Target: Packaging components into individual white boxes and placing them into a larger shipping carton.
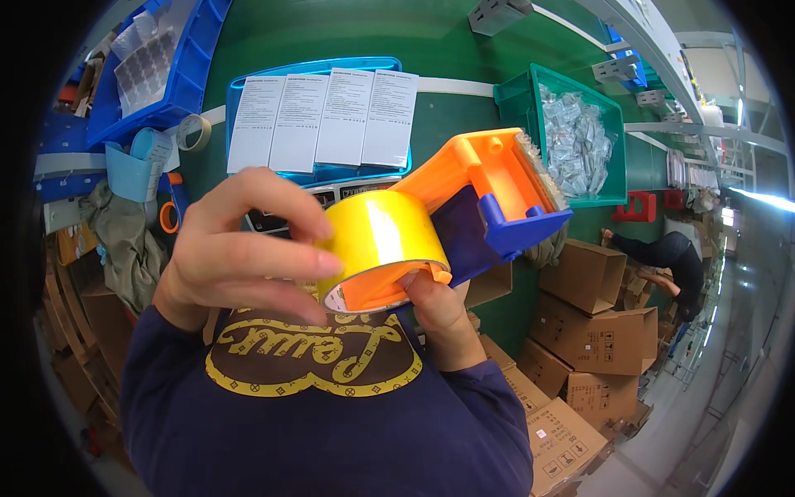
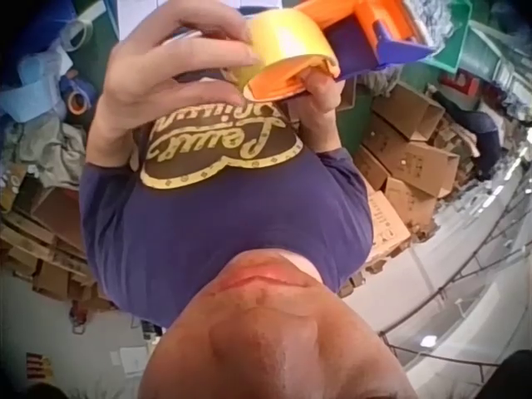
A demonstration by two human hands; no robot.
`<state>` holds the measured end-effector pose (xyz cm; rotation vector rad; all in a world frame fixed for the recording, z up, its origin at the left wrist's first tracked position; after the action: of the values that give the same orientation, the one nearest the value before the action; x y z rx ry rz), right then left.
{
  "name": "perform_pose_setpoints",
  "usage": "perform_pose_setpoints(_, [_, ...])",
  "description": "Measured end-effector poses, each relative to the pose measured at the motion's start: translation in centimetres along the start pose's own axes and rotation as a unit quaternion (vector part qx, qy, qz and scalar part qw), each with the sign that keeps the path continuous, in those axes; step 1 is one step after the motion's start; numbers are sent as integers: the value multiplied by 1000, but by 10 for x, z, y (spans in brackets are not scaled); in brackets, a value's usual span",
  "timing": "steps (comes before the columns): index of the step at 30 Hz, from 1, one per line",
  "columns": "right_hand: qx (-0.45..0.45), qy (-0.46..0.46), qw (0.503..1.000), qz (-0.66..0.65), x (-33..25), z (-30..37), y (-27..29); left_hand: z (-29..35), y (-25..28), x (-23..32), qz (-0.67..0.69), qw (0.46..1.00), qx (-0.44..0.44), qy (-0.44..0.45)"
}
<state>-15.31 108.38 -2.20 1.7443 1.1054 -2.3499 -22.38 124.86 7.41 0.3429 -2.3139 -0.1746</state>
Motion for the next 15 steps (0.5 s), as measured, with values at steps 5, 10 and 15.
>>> perform_pose_setpoints(5, [-17, 52, 998, 44, -9, -4, -5, -1, 0, 6, 14, 999, -6, -33])
perform_pose_setpoints(10, [-96, 117, 933, 327, 3, 1, 6, 4, -1, 12, -143, 981, 105, -77])
perform_pose_setpoints(15, [23, 82, 960, 266, -1, -2, 3, 7, 3, 4, -111, 990, 84, -22])
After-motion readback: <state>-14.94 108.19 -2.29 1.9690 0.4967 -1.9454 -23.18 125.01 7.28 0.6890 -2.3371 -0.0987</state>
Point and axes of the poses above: each hand's wrist, its own z-axis away from the middle knuckle, its own y-axis out of the back of the hand, x = y × z, the point moved 9 cm from there along -z, towards the middle knuckle, and after that the axes turned 6 degrees about x, right-handed, at the moved point
